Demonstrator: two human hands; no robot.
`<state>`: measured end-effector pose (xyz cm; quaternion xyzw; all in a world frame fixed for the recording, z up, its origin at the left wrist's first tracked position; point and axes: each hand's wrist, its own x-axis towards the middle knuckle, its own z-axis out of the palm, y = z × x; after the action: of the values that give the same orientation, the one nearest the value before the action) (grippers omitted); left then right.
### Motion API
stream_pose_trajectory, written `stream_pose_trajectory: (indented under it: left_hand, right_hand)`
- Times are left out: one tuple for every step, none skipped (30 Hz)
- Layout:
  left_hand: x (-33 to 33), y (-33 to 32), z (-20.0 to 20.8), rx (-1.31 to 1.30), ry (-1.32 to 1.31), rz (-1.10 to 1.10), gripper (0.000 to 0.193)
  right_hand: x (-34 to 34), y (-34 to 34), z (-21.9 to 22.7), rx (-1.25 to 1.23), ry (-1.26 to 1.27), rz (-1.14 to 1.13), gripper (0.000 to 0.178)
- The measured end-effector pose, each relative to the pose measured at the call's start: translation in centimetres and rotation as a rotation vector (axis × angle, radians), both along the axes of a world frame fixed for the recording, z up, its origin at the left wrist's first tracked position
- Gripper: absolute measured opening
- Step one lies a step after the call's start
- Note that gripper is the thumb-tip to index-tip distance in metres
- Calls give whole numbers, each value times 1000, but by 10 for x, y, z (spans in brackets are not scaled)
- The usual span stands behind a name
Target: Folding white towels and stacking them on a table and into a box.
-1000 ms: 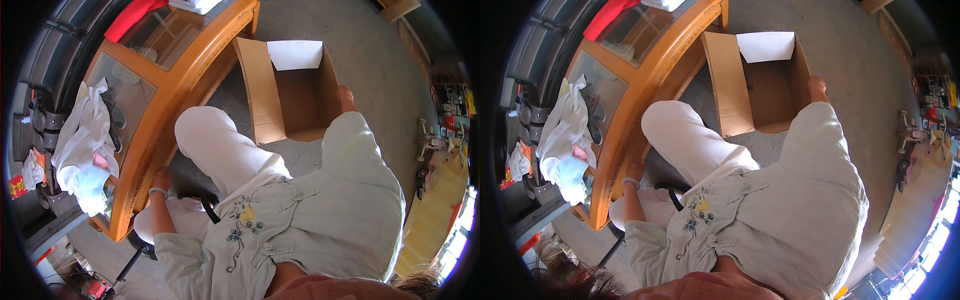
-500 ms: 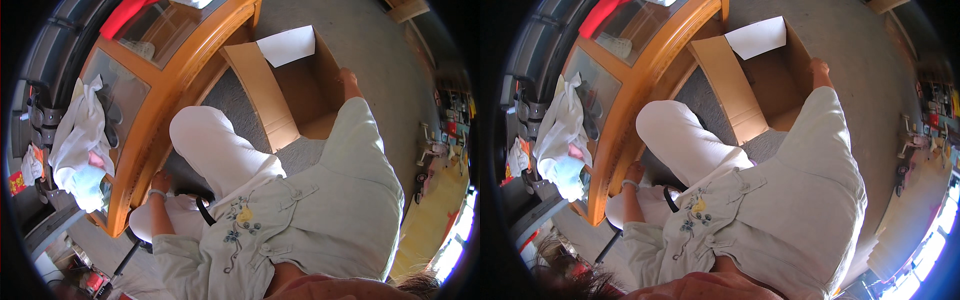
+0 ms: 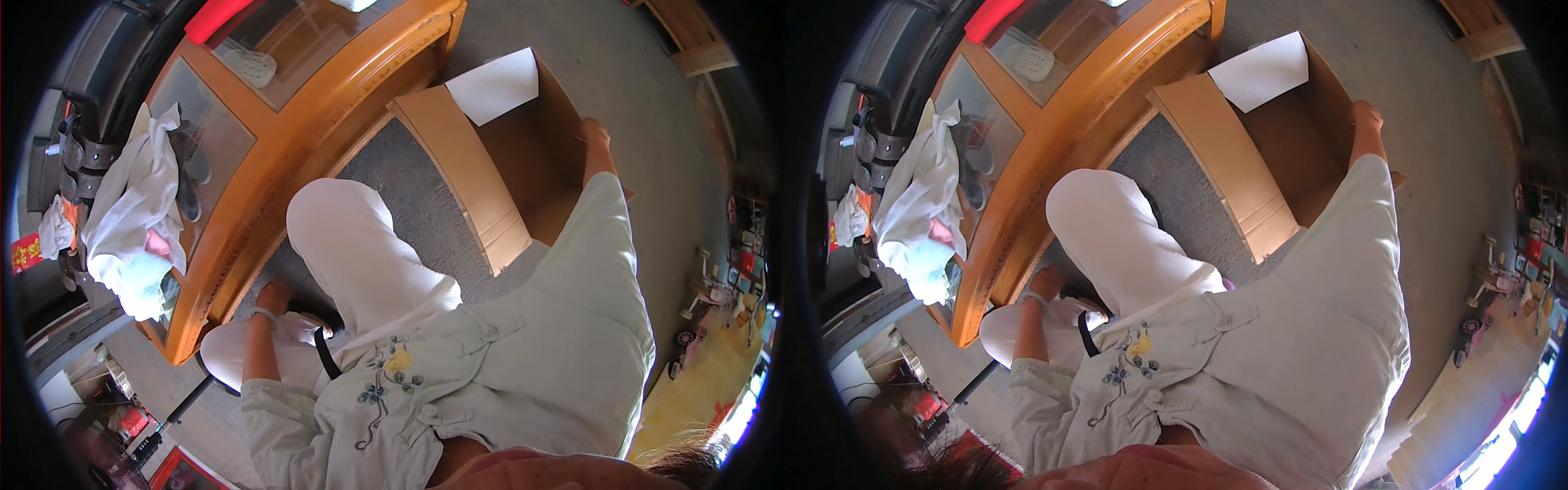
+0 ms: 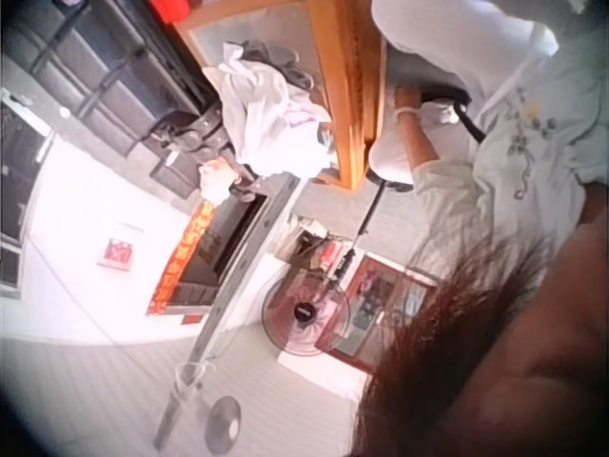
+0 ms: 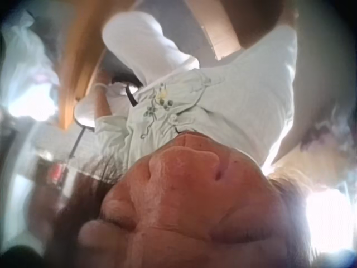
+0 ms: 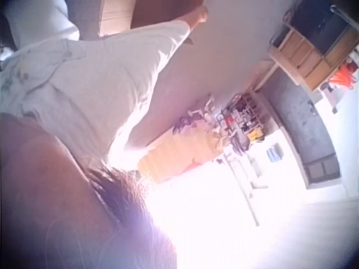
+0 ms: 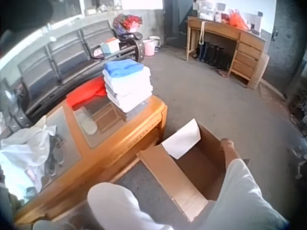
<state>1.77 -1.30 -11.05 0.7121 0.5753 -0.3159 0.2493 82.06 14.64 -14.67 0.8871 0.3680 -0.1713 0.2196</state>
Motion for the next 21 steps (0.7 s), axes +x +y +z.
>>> stream_pose_trajectory:
  left_hand:
    - [-1,-3,-8,-50,45,-22,27]
    - [-1,-6,-20,-102,87,-46,29]
    - [-15,-16,-42,-95,89,-38,29]
    - [-41,-26,-70,-19,30,-98,24]
    - [-44,-28,-74,49,-34,-158,19]
    - [-45,-31,-78,54,-31,-152,19]
    - [-44,-36,-84,26,-47,-118,21]
    - [-37,-38,-85,-4,-61,-83,24]
    - [-27,-39,-80,-2,-57,-79,24]
    - [-9,-35,-66,18,-98,11,26]
    - [1,-32,-56,43,-136,104,28]
    - [5,-29,-56,49,-135,108,28]
    - [8,-24,-57,-15,-136,128,34]
    - [10,-23,-55,-80,-131,153,41]
    - [17,-20,-49,-77,-129,161,41]
    - [25,-18,-42,-103,-133,201,41]
    - [30,-17,-36,-128,-136,241,42]
    - [31,-17,-35,-124,-133,246,42]
    - [32,-18,-34,-115,-138,226,41]
    - [35,-18,-34,-105,-147,202,41]
    - [37,-18,-35,-101,-149,203,41]
  right_hand:
    - [4,3,-2,5,1,5,34]
    - [8,5,-4,15,-10,-10,34]
    - [11,9,-5,29,-18,-21,33]
    - [15,13,-9,41,-10,-17,33]
    - [17,16,-11,71,-24,-18,33]
    - [19,20,-13,102,-38,-19,34]
    - [20,25,-15,108,-35,-13,34]
    - [16,29,-17,99,-39,-18,32]
    - [14,31,-19,90,-46,-26,32]
    - [16,34,-22,91,-47,-25,32]
    - [18,37,-23,94,-49,-17,32]
    - [20,40,-24,96,-51,-9,32]
    - [23,42,-25,101,-51,-6,32]
    - [22,42,-28,129,-55,-19,31]
    - [19,43,-29,155,-61,-33,31]
    - [17,42,-29,157,-59,-27,31]
    - [11,41,-24,144,-72,-16,31]
    - [7,41,-21,131,-85,-5,31]
    - [5,42,-22,134,-82,-1,31]
    - [6,42,-21,161,-56,-55,32]
    - [6,42,-18,187,-30,-108,33]
